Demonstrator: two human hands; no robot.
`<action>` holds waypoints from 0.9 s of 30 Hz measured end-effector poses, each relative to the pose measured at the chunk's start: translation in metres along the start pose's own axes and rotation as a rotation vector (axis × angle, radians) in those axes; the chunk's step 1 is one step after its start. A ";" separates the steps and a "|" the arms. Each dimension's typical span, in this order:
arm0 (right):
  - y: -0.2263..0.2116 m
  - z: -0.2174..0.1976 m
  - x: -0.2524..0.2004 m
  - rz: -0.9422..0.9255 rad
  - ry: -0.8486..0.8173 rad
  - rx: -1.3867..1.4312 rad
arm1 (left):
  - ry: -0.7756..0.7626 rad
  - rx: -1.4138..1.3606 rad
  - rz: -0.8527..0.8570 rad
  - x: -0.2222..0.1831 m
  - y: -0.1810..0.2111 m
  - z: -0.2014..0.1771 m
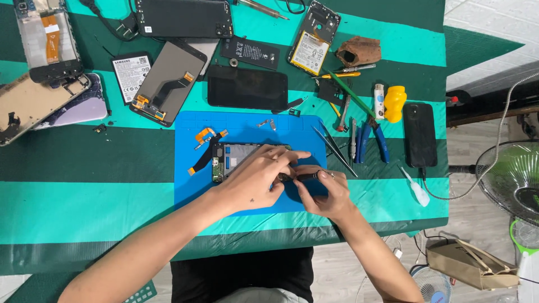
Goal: Assembling internal mobile phone components and connecting delicate ribbon cables on a repair bench
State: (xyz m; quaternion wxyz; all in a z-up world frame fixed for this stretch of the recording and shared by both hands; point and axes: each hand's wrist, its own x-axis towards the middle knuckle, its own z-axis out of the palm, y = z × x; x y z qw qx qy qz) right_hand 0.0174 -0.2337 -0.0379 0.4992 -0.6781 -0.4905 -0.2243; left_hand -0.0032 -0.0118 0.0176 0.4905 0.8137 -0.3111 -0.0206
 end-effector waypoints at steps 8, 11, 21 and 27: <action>0.000 0.001 0.003 -0.028 0.002 -0.020 | 0.008 0.003 0.004 0.000 -0.005 0.004; 0.000 0.001 0.003 -0.023 0.000 -0.023 | 0.003 0.013 0.001 0.000 -0.006 0.004; 0.000 -0.005 -0.002 -0.035 -0.047 -0.234 | 0.029 -0.008 -0.041 -0.005 -0.006 0.004; -0.009 -0.003 0.018 -0.015 -0.018 -0.039 | 0.140 0.151 -0.032 -0.007 -0.023 0.006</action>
